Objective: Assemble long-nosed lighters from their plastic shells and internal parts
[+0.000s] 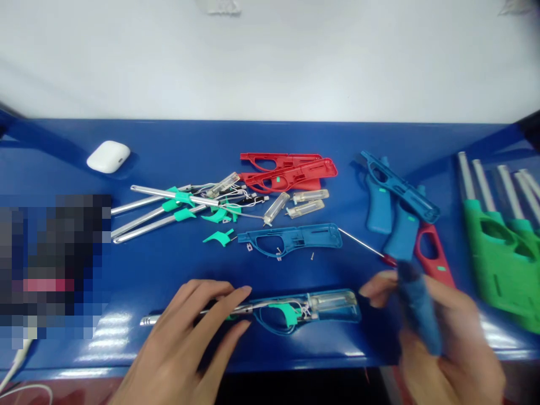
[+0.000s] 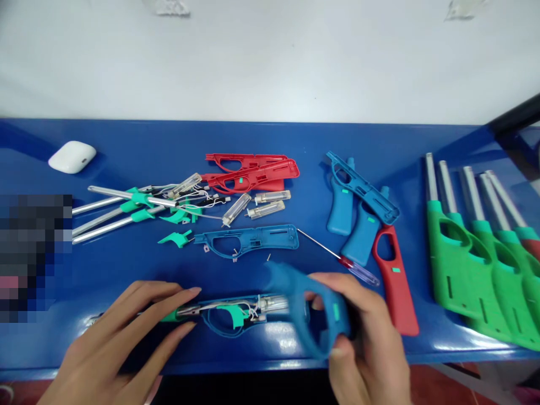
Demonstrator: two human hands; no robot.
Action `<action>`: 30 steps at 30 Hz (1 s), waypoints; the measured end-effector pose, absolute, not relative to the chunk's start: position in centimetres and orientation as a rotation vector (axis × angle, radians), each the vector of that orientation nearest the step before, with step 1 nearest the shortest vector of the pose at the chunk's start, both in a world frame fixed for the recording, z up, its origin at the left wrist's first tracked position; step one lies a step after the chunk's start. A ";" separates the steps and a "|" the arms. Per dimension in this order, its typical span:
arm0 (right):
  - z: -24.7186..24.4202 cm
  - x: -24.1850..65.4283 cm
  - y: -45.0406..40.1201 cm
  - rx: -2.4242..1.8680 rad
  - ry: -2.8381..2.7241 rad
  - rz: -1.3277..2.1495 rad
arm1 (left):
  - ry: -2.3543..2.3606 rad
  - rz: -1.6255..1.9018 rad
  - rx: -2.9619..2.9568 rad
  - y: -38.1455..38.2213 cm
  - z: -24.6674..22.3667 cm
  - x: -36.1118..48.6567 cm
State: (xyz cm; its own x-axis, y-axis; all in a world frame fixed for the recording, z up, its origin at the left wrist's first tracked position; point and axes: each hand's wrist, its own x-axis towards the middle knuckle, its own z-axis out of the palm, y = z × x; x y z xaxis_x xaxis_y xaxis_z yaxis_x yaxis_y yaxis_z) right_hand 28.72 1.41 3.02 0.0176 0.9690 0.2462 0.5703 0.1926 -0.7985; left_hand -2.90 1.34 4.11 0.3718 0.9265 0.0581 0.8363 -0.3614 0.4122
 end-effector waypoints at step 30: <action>2.5 28.4 2.8 -1.524 -2.309 0.343 | 1.567 0.612 2.202 3.0 5.6 -1.4</action>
State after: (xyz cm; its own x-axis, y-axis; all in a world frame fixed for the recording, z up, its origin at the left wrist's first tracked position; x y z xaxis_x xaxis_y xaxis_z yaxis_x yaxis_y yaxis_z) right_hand 28.44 2.83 2.53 -0.3587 0.9202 0.1565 0.8351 0.3913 -0.3867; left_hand -1.40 2.95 5.58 0.2878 0.9482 0.1343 0.7881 -0.3142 0.5294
